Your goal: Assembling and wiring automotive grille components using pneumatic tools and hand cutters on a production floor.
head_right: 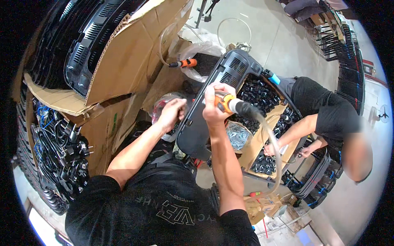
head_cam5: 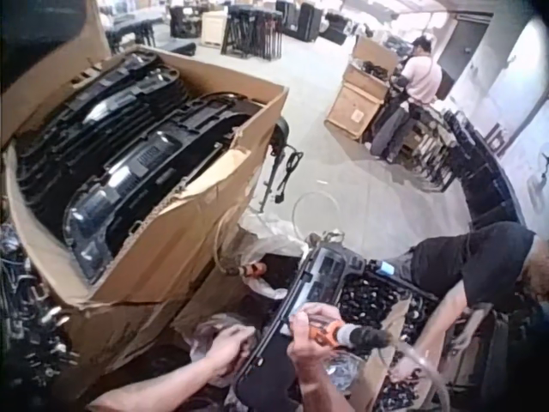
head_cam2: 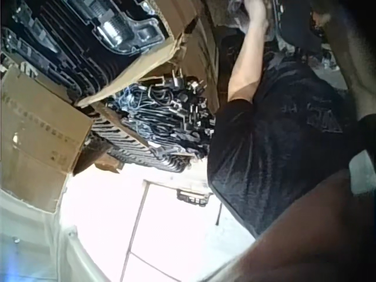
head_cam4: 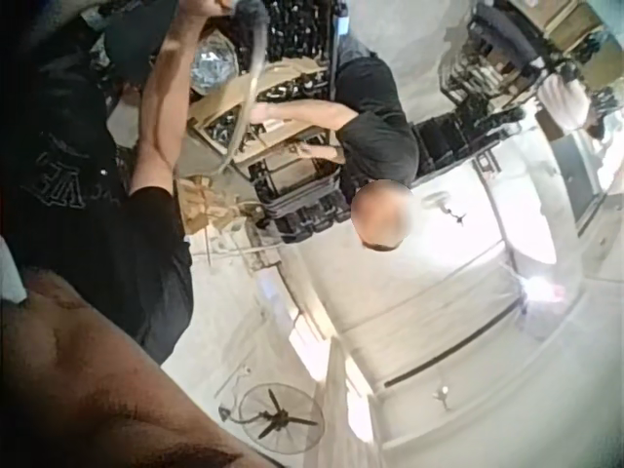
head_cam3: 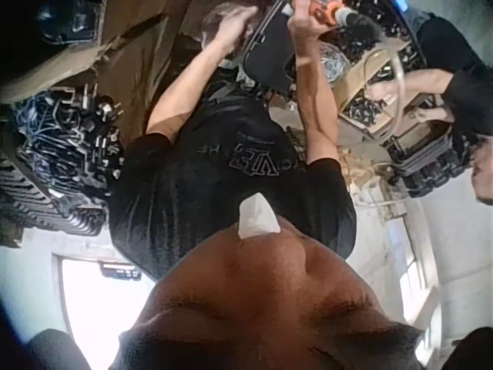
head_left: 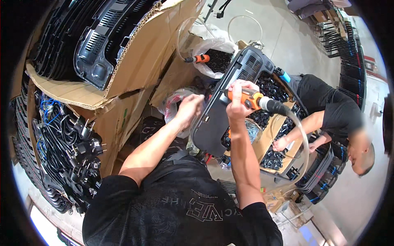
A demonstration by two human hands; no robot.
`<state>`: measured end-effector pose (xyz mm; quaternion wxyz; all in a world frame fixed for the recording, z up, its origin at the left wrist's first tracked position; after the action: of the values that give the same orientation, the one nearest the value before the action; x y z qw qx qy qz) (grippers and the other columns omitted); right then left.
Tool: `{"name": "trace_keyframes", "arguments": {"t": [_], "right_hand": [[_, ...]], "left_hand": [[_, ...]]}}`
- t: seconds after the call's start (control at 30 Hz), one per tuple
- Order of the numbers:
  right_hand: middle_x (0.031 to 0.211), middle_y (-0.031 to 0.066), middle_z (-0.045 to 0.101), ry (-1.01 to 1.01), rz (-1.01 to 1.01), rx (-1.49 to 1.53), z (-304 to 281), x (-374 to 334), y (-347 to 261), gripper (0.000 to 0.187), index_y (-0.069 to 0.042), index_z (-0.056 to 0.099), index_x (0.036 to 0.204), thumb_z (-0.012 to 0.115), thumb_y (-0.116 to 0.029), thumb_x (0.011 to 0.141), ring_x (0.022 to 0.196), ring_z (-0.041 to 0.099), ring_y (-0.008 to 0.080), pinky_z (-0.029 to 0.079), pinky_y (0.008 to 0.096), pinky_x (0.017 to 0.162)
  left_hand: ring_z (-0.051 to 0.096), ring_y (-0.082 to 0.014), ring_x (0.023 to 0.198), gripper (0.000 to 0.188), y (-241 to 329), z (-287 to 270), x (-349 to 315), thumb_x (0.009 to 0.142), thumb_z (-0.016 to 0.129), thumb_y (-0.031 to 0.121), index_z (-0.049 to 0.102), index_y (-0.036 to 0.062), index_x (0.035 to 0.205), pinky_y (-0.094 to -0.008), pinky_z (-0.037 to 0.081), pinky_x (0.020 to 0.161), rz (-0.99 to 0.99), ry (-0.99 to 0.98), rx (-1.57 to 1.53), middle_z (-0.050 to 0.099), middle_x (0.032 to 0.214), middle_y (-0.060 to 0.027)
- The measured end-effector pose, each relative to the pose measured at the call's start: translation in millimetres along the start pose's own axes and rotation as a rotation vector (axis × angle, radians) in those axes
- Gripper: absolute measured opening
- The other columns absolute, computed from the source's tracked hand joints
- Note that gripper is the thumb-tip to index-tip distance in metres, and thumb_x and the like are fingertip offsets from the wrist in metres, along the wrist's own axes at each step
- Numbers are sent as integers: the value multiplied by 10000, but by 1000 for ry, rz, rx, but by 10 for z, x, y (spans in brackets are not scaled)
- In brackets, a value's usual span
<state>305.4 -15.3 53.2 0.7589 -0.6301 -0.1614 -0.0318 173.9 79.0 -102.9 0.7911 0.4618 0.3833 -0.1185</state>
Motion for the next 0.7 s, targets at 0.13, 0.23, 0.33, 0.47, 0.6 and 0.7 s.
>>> {"name": "trace_keyframes", "arguments": {"t": [0.13,0.23,0.33,0.47,0.6,0.7], "right_hand": [[849,154,628,25,25,105,-29,31,2,161,2,509,971,625,42,866,680,583,164,520,306,666],[852,149,630,1,-13,21,-13,-27,38,172,6,516,980,634,40,860,682,587,169,521,306,666],[859,148,633,-9,-36,-35,33,-54,-51,172,9,521,993,631,32,862,689,593,176,523,308,673],[879,154,633,0,-64,-21,-48,-117,-390,153,7,526,1014,602,1,882,710,597,189,525,319,688],[903,164,626,61,-95,124,-339,-306,-862,133,-13,533,1032,567,-48,908,733,584,200,516,336,698],[918,169,621,105,-97,200,-598,-527,-1166,127,-30,537,1040,545,-82,924,747,572,209,506,347,708]], "left_hand": [[535,-132,668,186,-327,-120,74,998,520,219,563,38,998,-284,495,655,-247,40,-705,571,792,-20],[560,-152,731,190,-286,-94,34,1024,439,176,550,23,1044,-309,523,712,-210,4,-659,608,889,-71],[566,-151,729,204,-177,-94,-78,1026,434,173,557,15,1065,-301,520,705,-182,-74,-599,619,902,-81],[570,-155,706,224,-167,-152,-160,1027,435,178,561,6,1099,-294,521,698,-129,-183,-442,629,905,-90],[610,-162,705,232,0,-23,-387,1023,467,204,582,8,1069,-289,533,695,-14,-255,-328,652,911,-105],[639,-166,727,232,177,198,-674,1013,504,219,602,12,1046,-287,541,700,25,-332,-296,666,919,-114]]}}
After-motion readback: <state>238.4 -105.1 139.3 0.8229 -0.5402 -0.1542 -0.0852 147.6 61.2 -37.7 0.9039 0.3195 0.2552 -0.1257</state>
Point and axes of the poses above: each hand's wrist, its own x-axis towards the middle knuckle, its own z-axis out of the palm, y = z × x, the point moved 7 cm from there along x, towards the middle knuckle
